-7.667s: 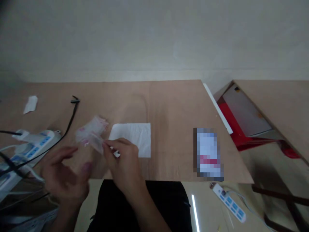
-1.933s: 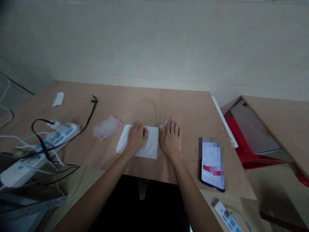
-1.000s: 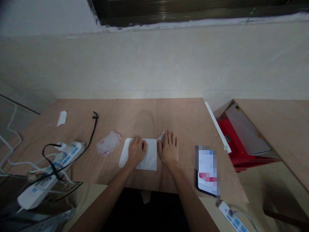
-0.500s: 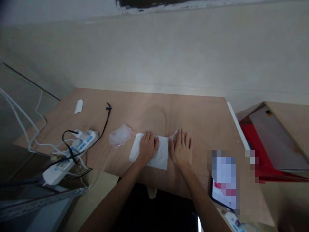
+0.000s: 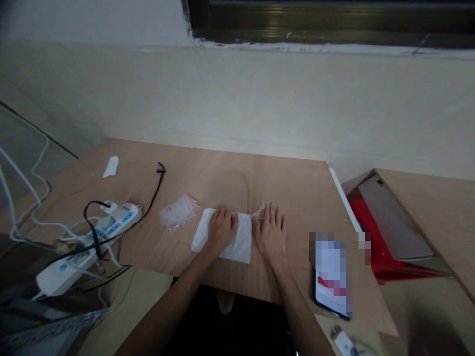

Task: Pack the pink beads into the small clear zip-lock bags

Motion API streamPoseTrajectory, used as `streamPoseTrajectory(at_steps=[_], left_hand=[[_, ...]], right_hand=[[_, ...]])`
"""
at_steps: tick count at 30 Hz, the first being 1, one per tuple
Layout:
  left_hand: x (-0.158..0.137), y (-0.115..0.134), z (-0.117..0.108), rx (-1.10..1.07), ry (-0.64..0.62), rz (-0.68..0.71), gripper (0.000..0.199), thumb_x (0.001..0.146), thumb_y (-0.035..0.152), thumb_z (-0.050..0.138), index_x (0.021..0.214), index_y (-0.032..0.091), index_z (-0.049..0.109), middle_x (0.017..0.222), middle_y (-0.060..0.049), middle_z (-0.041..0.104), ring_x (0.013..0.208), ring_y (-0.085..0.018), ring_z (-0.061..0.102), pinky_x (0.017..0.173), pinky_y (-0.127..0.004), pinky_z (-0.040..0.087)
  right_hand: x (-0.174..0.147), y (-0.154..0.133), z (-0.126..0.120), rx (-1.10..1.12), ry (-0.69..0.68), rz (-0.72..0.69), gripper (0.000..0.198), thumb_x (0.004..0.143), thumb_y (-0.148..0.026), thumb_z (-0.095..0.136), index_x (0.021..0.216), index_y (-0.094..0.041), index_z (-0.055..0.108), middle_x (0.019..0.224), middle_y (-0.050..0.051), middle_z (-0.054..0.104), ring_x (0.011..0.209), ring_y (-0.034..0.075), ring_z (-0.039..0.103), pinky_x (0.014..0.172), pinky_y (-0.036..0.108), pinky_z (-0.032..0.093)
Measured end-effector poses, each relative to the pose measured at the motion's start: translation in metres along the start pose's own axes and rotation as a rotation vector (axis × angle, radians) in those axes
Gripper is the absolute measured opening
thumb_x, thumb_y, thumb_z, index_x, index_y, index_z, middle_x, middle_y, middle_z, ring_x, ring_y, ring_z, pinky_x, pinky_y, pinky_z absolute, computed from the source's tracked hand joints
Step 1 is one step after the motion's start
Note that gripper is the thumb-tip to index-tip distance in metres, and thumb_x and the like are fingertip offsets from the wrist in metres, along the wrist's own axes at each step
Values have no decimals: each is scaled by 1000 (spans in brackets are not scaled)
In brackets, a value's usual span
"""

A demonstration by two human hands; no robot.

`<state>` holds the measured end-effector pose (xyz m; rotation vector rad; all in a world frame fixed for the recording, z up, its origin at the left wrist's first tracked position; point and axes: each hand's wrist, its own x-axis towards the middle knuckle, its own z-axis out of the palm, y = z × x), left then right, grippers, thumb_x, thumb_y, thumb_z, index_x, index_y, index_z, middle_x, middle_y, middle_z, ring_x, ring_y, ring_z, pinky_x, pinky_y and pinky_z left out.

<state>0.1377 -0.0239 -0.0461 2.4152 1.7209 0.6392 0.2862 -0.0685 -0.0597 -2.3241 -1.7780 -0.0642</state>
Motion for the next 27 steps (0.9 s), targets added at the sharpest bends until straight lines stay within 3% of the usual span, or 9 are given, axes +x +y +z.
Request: streamPoseTrajectory(at_steps=[6, 10, 15, 19, 22, 25, 27], left_hand=[[9, -12, -46, -11, 33, -97, 26, 95, 32, 42, 89, 17, 63, 95, -9, 69, 96, -21, 61, 87, -32, 42], [29, -58, -73, 39, 5, -310, 38, 97, 36, 33, 90, 15, 64, 95, -12, 70, 94, -22, 64, 83, -32, 43], [40, -110, -80, 85, -182, -530, 35, 89, 40, 47, 87, 13, 70, 92, -17, 73, 86, -26, 68, 69, -30, 46], [40, -119, -79, 57, -263, -541, 29, 89, 31, 47, 94, 14, 70, 98, -16, 74, 90, -24, 69, 70, -28, 45], [41, -120, -88, 3, -270, -516, 27, 88, 28, 46, 87, 14, 69, 92, -15, 74, 85, -23, 69, 67, -28, 44], [36, -120, -109, -53, -210, -479, 24, 88, 27, 46, 79, 16, 65, 85, -12, 73, 80, -23, 67, 66, -28, 42], [28, -114, -127, -91, -147, -444, 22, 88, 27, 45, 79, 17, 62, 83, -9, 71, 78, -21, 65, 68, -28, 42]], right_hand=[[0, 2, 1, 84, 38, 8, 70, 97, -47, 17, 145, 3, 32, 151, 22, 35, 142, 33, 28, 115, 49, 20], [0, 4, 3, 129, 34, 12, 73, 96, -49, 17, 143, 4, 34, 150, 23, 35, 142, 34, 27, 116, 50, 19], [1, 5, 8, 207, 59, 5, 77, 95, -54, 16, 140, 3, 40, 148, 24, 39, 142, 34, 27, 116, 52, 17], [2, 6, 11, 248, 101, 9, 80, 94, -57, 15, 135, 4, 47, 146, 26, 41, 140, 35, 31, 114, 53, 19], [2, 10, 9, 264, 143, 26, 76, 94, -57, 16, 135, -1, 48, 146, 24, 42, 140, 33, 31, 113, 54, 22], [1, 9, -6, 333, 254, 49, 70, 94, -55, 19, 136, -7, 47, 147, 22, 41, 142, 34, 26, 110, 61, 22], [0, -4, -27, 496, 368, 32, 63, 93, -55, 28, 129, -10, 54, 142, 22, 47, 136, 34, 37, 107, 61, 28]])
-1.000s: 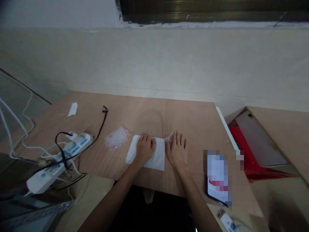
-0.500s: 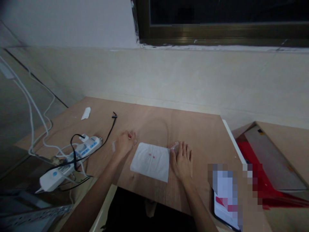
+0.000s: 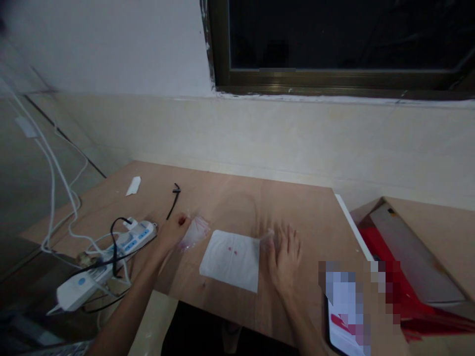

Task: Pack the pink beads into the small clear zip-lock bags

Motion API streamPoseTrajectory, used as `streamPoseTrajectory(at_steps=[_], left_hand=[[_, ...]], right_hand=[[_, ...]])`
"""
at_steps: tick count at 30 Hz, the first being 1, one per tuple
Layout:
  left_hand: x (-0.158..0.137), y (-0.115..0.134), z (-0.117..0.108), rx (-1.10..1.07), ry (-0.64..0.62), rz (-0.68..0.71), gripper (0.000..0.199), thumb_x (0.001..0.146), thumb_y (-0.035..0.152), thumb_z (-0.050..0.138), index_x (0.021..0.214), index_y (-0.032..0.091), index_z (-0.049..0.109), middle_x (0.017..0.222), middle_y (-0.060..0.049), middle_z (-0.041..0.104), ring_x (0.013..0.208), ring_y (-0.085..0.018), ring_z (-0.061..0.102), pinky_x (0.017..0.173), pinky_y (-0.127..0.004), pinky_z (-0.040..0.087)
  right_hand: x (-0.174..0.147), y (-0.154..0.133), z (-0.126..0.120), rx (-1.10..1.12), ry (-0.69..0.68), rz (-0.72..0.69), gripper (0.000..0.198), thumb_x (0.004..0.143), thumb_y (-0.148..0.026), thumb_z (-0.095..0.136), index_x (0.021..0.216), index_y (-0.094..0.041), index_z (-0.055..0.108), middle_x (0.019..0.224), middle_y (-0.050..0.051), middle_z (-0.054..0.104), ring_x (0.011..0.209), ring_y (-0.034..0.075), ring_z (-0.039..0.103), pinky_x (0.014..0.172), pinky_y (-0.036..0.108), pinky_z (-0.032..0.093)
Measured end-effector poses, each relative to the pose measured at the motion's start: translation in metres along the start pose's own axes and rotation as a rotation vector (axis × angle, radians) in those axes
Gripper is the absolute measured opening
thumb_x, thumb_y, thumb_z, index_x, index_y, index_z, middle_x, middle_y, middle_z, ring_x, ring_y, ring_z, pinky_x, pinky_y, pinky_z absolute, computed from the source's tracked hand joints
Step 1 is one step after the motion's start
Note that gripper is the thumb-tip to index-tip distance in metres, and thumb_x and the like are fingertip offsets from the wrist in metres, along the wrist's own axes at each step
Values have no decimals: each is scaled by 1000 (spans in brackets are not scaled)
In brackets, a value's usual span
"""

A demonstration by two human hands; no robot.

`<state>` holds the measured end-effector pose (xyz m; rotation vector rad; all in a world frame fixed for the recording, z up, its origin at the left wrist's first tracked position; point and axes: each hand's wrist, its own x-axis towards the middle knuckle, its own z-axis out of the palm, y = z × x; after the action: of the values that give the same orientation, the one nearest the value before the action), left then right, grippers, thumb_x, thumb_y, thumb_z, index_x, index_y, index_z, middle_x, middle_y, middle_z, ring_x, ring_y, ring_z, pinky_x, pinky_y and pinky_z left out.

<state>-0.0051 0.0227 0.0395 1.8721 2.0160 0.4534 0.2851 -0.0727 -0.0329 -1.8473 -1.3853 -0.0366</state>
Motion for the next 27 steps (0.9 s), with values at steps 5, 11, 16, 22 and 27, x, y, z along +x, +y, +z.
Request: streamPoseTrajectory(at_steps=[5, 11, 16, 22, 27], left_hand=[[-54, 31, -15, -287, 50, 181, 28, 91, 33, 42, 69, 19, 53, 66, 1, 58, 61, -13, 55, 59, -23, 39], [-106, 65, 9, -719, -140, 354, 26, 91, 36, 47, 77, 18, 59, 69, 1, 57, 66, -14, 54, 59, -23, 39], [-123, 76, 22, -816, -281, 372, 23, 93, 32, 44, 82, 19, 60, 82, -3, 62, 79, -16, 58, 70, -25, 44], [-142, 87, 38, -613, -262, 312, 22, 88, 25, 47, 67, 20, 52, 66, 1, 55, 61, -14, 52, 56, -24, 38], [-148, 92, 33, -492, -111, 277, 21, 81, 19, 49, 60, 20, 47, 59, 3, 51, 53, -12, 48, 53, -23, 36]], right_hand=[[9, -93, -20, 582, -236, 134, 40, 89, -50, 48, 94, -19, 73, 92, 11, 74, 86, 24, 67, 77, 40, 53], [8, -135, -30, 947, -601, 298, 26, 76, -41, 68, 86, -19, 78, 81, 6, 77, 74, 20, 69, 68, 31, 55], [-7, -106, -55, 967, -604, 362, 24, 76, -42, 70, 85, -22, 79, 84, 4, 78, 82, 22, 72, 81, 37, 57], [-38, -81, -74, 520, -455, 192, 29, 88, -37, 54, 88, -19, 77, 79, 7, 77, 65, 22, 72, 60, 31, 58], [-44, -70, -88, 259, -283, 36, 21, 88, -29, 56, 94, -19, 73, 79, 8, 75, 68, 21, 71, 61, 30, 58]])
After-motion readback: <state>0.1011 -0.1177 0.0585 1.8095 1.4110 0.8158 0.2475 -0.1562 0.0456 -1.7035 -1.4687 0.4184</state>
